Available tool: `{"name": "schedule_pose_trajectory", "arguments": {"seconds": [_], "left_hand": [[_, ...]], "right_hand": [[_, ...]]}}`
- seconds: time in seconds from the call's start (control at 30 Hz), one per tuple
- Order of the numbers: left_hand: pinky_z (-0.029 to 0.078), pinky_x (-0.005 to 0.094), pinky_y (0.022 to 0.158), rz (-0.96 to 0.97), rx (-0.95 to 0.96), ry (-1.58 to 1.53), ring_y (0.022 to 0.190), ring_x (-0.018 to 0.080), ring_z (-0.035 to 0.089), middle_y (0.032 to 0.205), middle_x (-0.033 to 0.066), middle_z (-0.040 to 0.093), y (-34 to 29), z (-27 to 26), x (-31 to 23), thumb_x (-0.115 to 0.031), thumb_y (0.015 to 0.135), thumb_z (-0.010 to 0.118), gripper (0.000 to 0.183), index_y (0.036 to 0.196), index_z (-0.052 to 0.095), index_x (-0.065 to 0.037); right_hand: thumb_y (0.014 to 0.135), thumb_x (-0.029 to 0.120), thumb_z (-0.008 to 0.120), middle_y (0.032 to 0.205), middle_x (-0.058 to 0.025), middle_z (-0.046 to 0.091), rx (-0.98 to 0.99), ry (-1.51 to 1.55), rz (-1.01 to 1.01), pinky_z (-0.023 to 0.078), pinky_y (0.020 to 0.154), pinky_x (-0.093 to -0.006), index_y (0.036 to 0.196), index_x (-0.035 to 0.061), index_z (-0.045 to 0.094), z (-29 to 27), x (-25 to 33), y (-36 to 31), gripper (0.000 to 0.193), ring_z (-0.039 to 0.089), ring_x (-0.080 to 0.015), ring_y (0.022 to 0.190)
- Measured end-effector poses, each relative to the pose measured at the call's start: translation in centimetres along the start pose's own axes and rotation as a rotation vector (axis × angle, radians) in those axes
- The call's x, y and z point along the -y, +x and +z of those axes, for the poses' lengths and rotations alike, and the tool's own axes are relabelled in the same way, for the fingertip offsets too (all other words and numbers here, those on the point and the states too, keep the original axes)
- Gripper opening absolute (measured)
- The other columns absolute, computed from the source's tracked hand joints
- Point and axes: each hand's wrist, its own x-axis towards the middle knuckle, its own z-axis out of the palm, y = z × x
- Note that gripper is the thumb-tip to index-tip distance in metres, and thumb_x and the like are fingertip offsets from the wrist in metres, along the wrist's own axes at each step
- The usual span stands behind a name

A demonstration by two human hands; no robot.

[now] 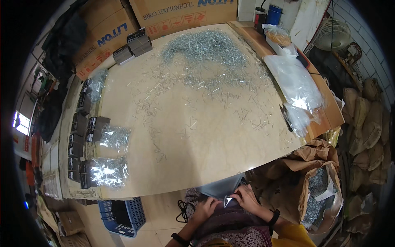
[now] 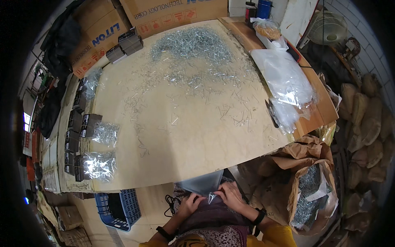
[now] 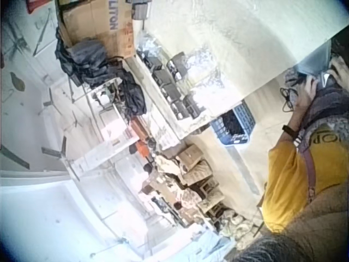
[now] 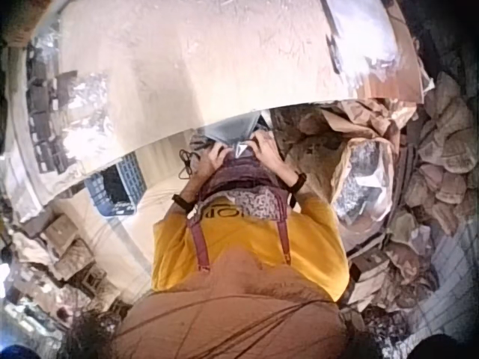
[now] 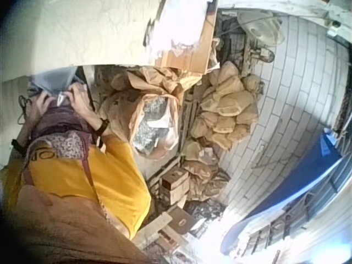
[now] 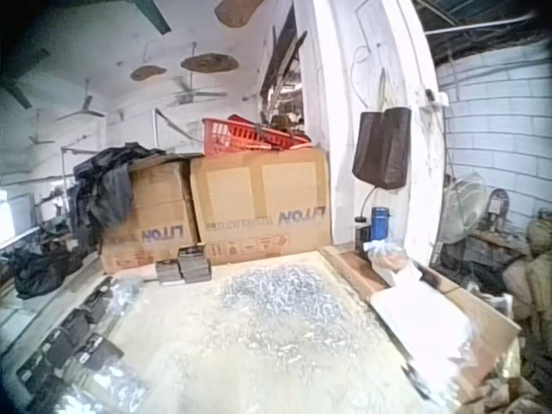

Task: Sorting small metal pins on a table and packaging them into small plastic bags.

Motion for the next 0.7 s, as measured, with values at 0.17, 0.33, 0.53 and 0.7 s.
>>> {"name": "schedule_pose_trajectory", "arguments": {"seconds": [0.17,0.33,0.53,0.7], "left_hand": [[0.058,0.0349,0.071,0.083,0.084,0.061,0.086,0.0242,0.067,0.107,0.0062,0.066,-0.1,-1.4,-1.3,-0.011,0.090,0.064,0.022,0.111,0.070,-0.009],[0.057,0.0325,0.072,0.321,-0.160,0.160,0.087,0.0246,0.066,0.120,0.0038,0.066,1.2,-2.5,-2.7,-0.010,0.080,0.074,0.023,0.103,0.072,-0.006],[0.056,0.0307,0.074,0.387,-0.192,0.159,0.088,0.0236,0.066,0.118,0.0052,0.067,2.0,-2.0,-3.3,-0.007,0.081,0.073,0.025,0.106,0.072,-0.007],[0.054,0.0320,0.072,0.134,-0.249,-0.063,0.081,0.0219,0.067,0.103,0.0039,0.072,2.1,-1.1,-3.4,-0.008,0.079,0.079,0.022,0.100,0.072,-0.007]], "right_hand": [[0.077,0.015,0.080,0.085,-0.0117,0.057,-0.711,0.040,-0.373,0.039,0.072,-0.0403,0.101,0.0047,0.054,-5.8,3.0,3.0,0.037,0.050,-0.0300,0.078],[0.087,0.034,0.068,0.142,-0.0249,0.040,-0.443,-0.418,-0.258,0.029,0.110,-0.0508,0.139,-0.0002,0.042,-15.7,6.0,14.4,0.067,0.037,-0.0397,0.133],[0.091,0.065,0.048,0.158,-0.0209,0.024,-0.287,-0.610,-0.175,0.014,0.120,-0.0513,0.151,0.0064,0.031,-17.6,1.2,26.0,0.085,0.020,-0.0359,0.147],[0.094,0.061,0.046,0.156,-0.0091,0.034,-0.201,-0.671,-0.354,0.015,0.118,-0.0563,0.146,0.0205,0.044,-15.7,2.4,29.5,0.066,0.026,-0.0292,0.147]]}}
